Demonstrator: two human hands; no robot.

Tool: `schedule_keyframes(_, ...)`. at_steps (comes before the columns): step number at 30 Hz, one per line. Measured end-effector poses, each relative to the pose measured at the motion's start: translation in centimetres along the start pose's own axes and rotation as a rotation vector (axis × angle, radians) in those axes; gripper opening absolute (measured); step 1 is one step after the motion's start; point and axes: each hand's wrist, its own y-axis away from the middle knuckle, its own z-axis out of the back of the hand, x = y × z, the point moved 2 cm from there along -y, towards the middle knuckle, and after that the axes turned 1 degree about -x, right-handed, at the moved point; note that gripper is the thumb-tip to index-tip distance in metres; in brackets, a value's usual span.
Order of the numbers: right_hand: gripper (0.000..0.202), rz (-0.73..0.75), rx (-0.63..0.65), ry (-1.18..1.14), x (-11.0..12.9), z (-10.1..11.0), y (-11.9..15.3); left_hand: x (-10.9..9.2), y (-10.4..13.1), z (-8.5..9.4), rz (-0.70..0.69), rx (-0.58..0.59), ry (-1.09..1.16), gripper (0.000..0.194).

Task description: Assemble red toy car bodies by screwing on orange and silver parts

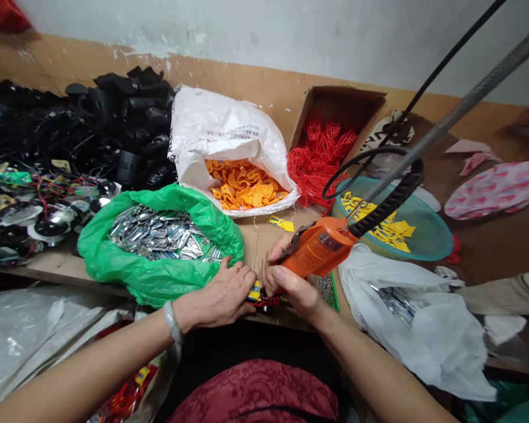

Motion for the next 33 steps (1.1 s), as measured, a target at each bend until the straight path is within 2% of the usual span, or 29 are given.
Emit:
schedule_keyframes(2,0.026,0.056,-0.025,-0.045,0.2,0.3,-0.4,0.1,0.0,0.1,0.007,-0.031,0.028,0.038)
schedule_keyframes(5,0.026,0.139,-0.175,-0.024,1.1,2.0,-1.3,0.0,0.0,0.5,0.038,-0.019,0.051,0.034)
schedule_keyframes(9,0.032,0.241,-0.38,0.251,3.4,5.6,-1.8,-0.5,0.2,1.1,0.048,-0.058,0.056,0.039)
schedule_keyframes(12,0.049,0.348,-0.553,0.538,4.5,7.5,-0.2,-1.3,0.5,1.4,0.022,-0.107,0.065,0.046)
schedule_keyframes(14,0.064,0.39,-0.693,0.652,4.4,8.0,2.1,-2.0,0.7,1.7,0.0,-0.126,0.074,0.051)
schedule_keyframes(15,0.064,0.383,-0.734,0.689,4.2,7.9,3.3,-2.4,0.7,1.8,-0.011,-0.129,0.073,0.054)
schedule_keyframes(16,0.058,0.32,-0.705,0.723,3.7,7.6,4.5,-2.8,0.7,2.0,-0.023,-0.129,0.069,0.057)
schedule_keyframes(18,0.037,0.082,-0.46,0.785,2.5,6.4,6.4,-3.6,0.4,2.2,-0.043,-0.127,0.046,0.062)
schedule_keyframes(20,0.03,-0.15,-0.225,0.698,1.4,5.1,7.8,-4.4,0.1,2.2,-0.07,-0.137,0.018,0.065)
schedule_keyframes(21,0.031,-0.224,-0.153,0.612,1.0,4.5,8.2,-4.7,0.0,2.1,-0.088,-0.153,0.007,0.067)
schedule_keyframes(23,0.035,-0.279,-0.111,0.424,0.4,4.0,8.8,-5.0,-0.1,1.6,-0.128,-0.219,0.003,0.069)
schedule_keyframes(25,0.039,-0.256,-0.178,0.278,0.1,4.2,9.1,-5.0,-0.1,0.8,-0.122,-0.371,0.047,0.07)
schedule_keyframes(27,0.041,-0.223,-0.294,0.179,-0.3,4.8,9.4,-4.9,-0.1,0.0,0.023,-0.626,0.21,0.073)
schedule_keyframes(29,0.041,-0.179,-0.402,0.123,-0.5,5.3,9.6,-4.9,-0.3,-1.3,0.266,-0.787,0.559,0.082)
schedule_keyframes(31,0.042,-0.123,-0.472,0.134,-0.4,5.4,9.7,-5.6,-1.0,-2.7,0.436,-0.827,1.061,0.087)
schedule_keyframes(33,0.042,-0.079,-0.496,0.194,-0.1,5.0,9.8,-6.9,-2.0,-3.6,0.491,-0.783,1.499,0.088)
